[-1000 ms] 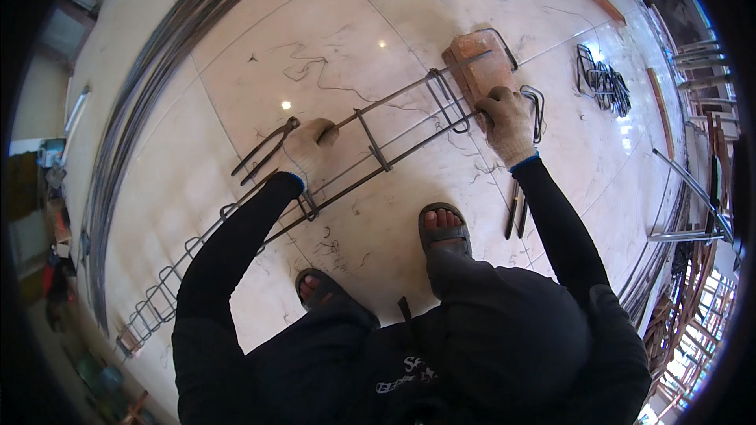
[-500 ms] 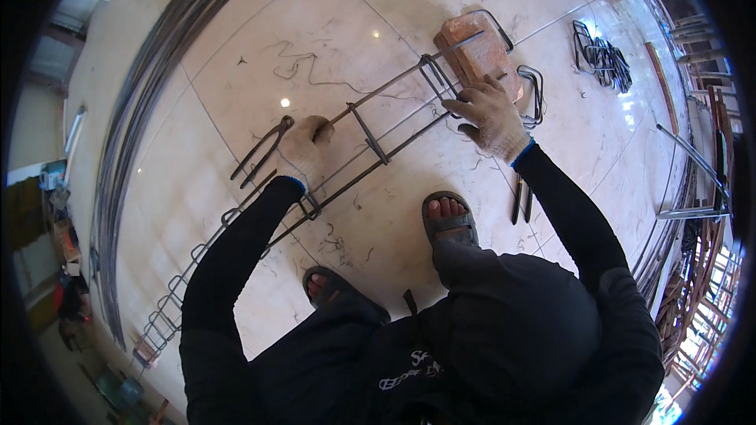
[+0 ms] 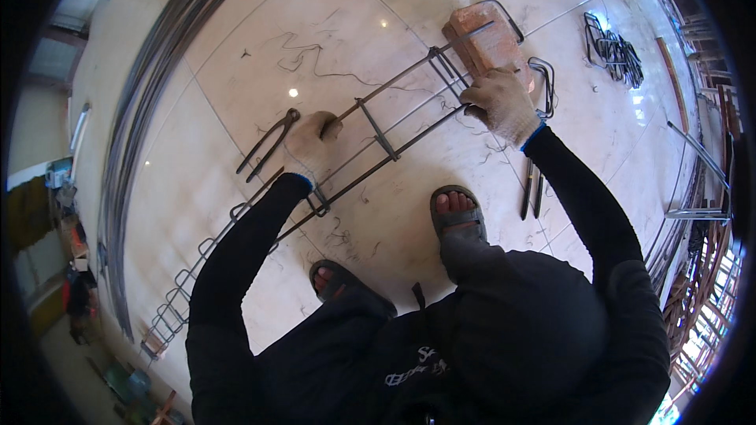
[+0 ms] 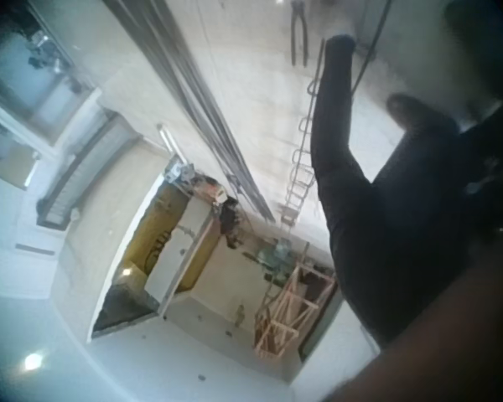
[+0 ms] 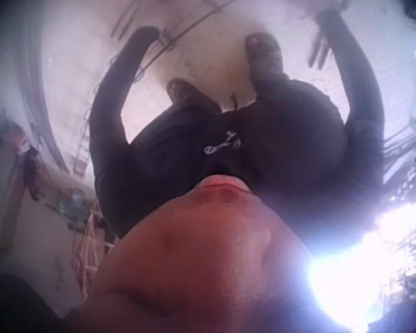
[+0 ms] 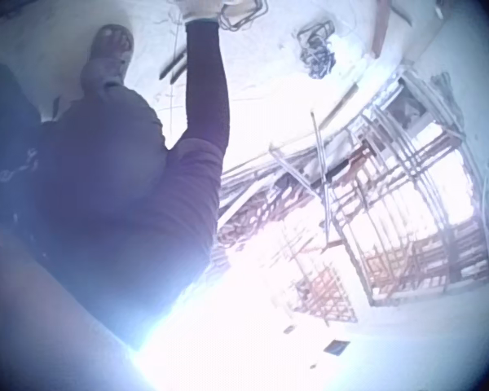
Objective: The person assembles a metal rack by placing U-shaped metal pieces onto a ladder-like frame and securing them with wire ties. They use pliers to twist and tighten the wire ties at each joint.
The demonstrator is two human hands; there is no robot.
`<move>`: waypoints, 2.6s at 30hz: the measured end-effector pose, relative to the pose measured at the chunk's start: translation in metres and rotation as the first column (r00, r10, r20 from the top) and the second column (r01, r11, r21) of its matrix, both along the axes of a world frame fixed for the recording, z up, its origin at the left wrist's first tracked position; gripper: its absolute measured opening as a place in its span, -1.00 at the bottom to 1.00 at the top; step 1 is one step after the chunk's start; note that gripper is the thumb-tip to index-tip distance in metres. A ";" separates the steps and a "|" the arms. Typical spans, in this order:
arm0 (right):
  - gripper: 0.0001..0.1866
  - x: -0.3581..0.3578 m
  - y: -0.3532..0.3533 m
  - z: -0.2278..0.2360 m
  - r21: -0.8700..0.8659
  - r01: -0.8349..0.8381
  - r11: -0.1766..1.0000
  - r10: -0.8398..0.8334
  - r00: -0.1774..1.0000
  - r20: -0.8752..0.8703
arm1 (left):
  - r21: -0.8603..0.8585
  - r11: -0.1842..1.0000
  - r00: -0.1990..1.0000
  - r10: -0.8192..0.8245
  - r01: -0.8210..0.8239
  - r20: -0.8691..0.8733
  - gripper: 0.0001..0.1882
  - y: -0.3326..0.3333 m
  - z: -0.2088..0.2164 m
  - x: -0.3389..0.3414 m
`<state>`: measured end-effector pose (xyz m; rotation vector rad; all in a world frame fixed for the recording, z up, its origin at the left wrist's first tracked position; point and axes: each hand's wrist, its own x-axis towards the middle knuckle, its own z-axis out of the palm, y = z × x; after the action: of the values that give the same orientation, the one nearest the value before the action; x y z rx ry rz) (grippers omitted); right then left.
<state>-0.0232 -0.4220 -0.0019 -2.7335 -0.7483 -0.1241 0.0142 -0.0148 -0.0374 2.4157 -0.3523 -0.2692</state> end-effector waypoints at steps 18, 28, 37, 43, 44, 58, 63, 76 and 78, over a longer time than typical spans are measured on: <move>-0.65 -0.051 0.044 0.021 0.335 0.272 0.902 -0.338 0.928 0.158 | -0.013 0.999 0.970 -0.047 0.051 0.240 -0.52 -0.021 0.037 -0.052; -0.20 -0.100 0.161 -0.021 0.234 0.876 0.421 -0.105 0.304 -0.947 | 0.229 0.927 0.939 -0.238 0.296 -0.249 -0.40 -0.008 0.122 -0.151; -0.13 -0.085 0.186 -0.049 0.290 0.927 0.237 -0.071 0.314 -0.947 | 0.111 0.590 0.471 0.731 -0.799 -0.493 -0.41 -0.042 0.071 -0.222; -0.57 -0.090 0.171 -0.020 0.184 0.894 0.409 -0.299 0.322 -0.898 | -0.168 -0.302 -0.274 0.946 -0.938 -0.172 -0.30 -0.052 0.028 -0.183; -0.66 -0.093 0.168 -0.015 0.183 0.885 0.429 -0.330 0.342 -0.880 | -0.177 -0.281 -0.262 0.957 -0.943 -0.124 -0.29 -0.051 0.020 -0.181; -0.73 0.074 0.291 -0.079 0.144 -0.439 0.887 0.459 0.798 -0.390 | -0.431 -0.567 -0.175 0.724 -0.702 -0.668 -0.60 0.022 -0.036 -0.173; -0.70 0.065 0.295 -0.082 0.138 -0.381 0.914 0.404 0.831 -0.383 | -0.405 -0.553 -0.223 0.750 -0.728 -0.623 -0.64 0.016 -0.035 -0.173; -0.73 0.077 0.299 -0.078 0.288 -0.237 0.928 0.356 0.793 -0.495 | -0.388 -0.702 -0.246 0.621 -0.598 -0.744 -0.55 0.002 -0.031 -0.168; -0.73 0.074 0.298 -0.076 0.286 -0.234 0.929 0.348 0.817 -0.460 | -0.397 -0.673 -0.238 0.647 -0.624 -0.724 -0.55 -0.002 -0.026 -0.167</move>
<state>0.0509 -0.1243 -0.0781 -2.2495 -0.9166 0.5303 -0.1526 -0.0168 -0.0633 0.7393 1.4141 0.6758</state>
